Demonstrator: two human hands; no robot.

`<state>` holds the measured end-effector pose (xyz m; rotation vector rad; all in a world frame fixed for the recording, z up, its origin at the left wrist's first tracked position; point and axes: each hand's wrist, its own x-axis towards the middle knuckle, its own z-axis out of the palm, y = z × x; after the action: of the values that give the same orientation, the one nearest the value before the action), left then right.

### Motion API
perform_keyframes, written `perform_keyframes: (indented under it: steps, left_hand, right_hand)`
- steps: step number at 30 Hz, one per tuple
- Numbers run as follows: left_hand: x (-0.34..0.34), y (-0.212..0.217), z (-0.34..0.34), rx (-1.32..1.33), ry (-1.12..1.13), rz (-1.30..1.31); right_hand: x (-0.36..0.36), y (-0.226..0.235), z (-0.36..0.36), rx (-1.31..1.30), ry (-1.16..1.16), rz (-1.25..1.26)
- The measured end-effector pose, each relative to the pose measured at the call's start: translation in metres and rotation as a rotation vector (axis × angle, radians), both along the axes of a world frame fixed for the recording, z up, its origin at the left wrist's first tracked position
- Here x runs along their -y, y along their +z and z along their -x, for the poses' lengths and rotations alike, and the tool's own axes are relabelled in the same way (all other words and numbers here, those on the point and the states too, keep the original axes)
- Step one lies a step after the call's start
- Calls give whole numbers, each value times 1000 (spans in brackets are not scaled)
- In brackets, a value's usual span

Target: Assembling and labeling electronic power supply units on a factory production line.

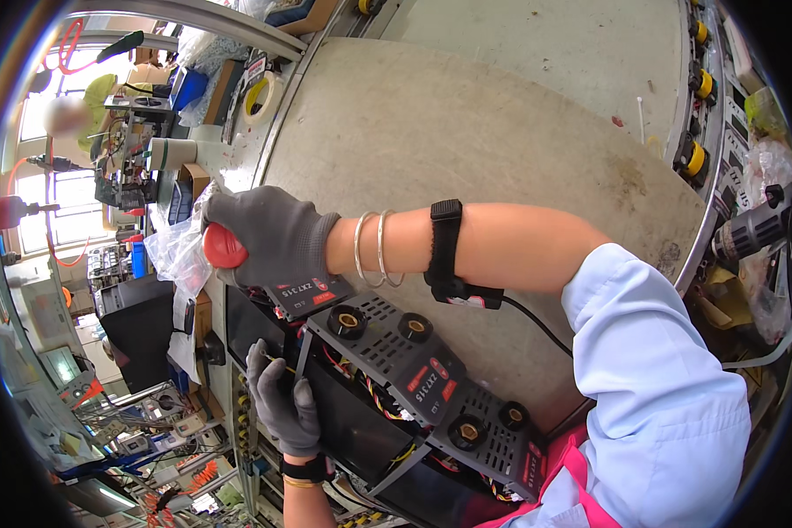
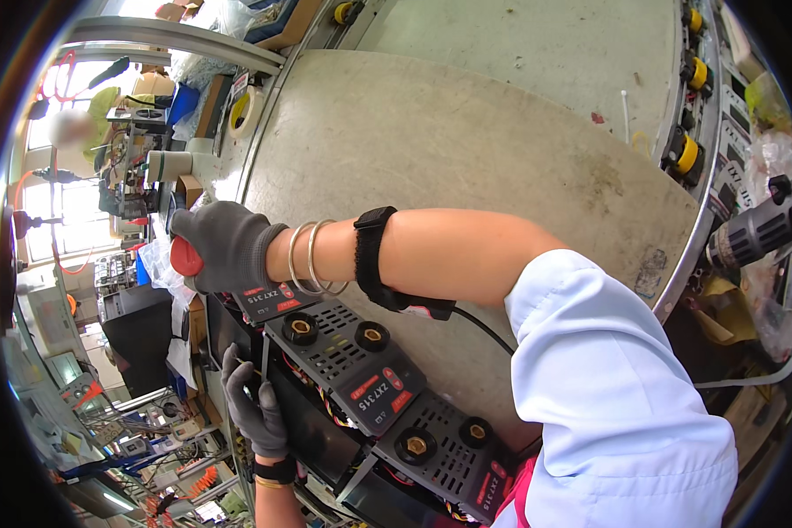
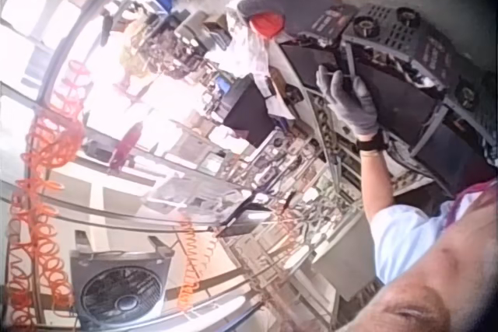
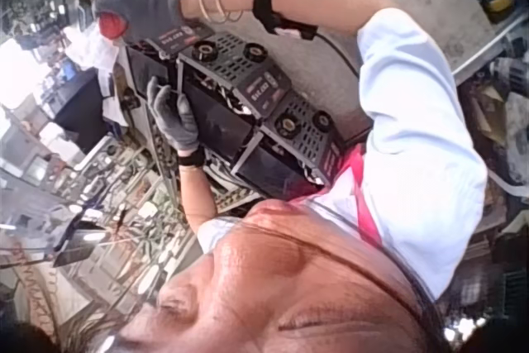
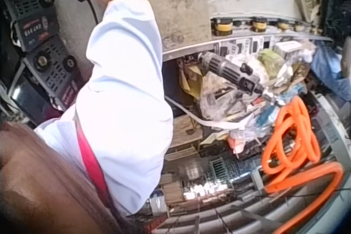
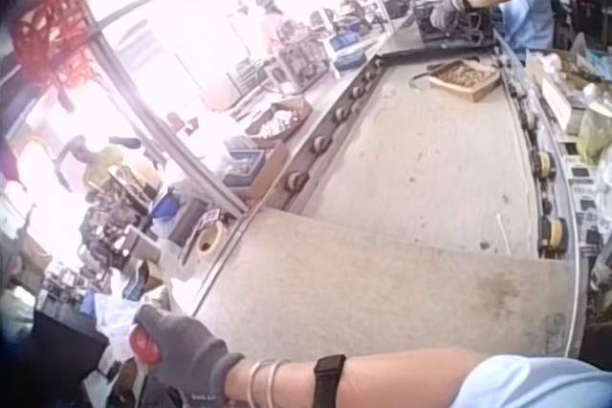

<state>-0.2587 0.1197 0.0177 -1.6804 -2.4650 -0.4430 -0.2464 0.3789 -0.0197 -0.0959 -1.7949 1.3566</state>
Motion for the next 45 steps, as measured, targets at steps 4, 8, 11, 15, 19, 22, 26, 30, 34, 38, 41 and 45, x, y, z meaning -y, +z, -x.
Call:
perform_keyframes:
  steps: [4,8,11,15,19,22,26,30,34,38,41,45]
  left_hand:
    - [1,0,0,-12,-10,6]
    - [-1,-1,0,-11,-15,6]
    - [-3,0,-1,-17,-12,9]
    - [-2,0,-1,37,1,-30]
    - [-5,2,-2,67,-10,-47]
    - [-4,5,1,16,-32,-49]
    - [4,0,6,-13,-33,-91]
    - [4,0,9,-38,-42,-130]
    - [6,-3,11,-43,-45,-150]
    - [6,-3,10,-42,-46,-162]
    - [6,-4,10,-38,-48,-162]
    - [8,-5,10,-25,-36,-167]
  right_hand:
    - [-2,2,-4,13,13,30]
    - [-5,5,-10,55,59,46]
    - [-5,2,-11,63,74,86]
    - [-2,0,-9,48,56,150]
    - [-11,11,-25,56,-2,173]
    - [-32,19,-46,-129,36,342]
    - [-28,53,-99,-221,3,149]
    - [-6,64,-150,-110,41,-104]
    - [13,72,-161,-107,112,-352]
    - [22,74,-159,-89,100,-520]
    - [27,73,-158,-58,98,-604]
    - [39,75,-158,-54,132,-665]
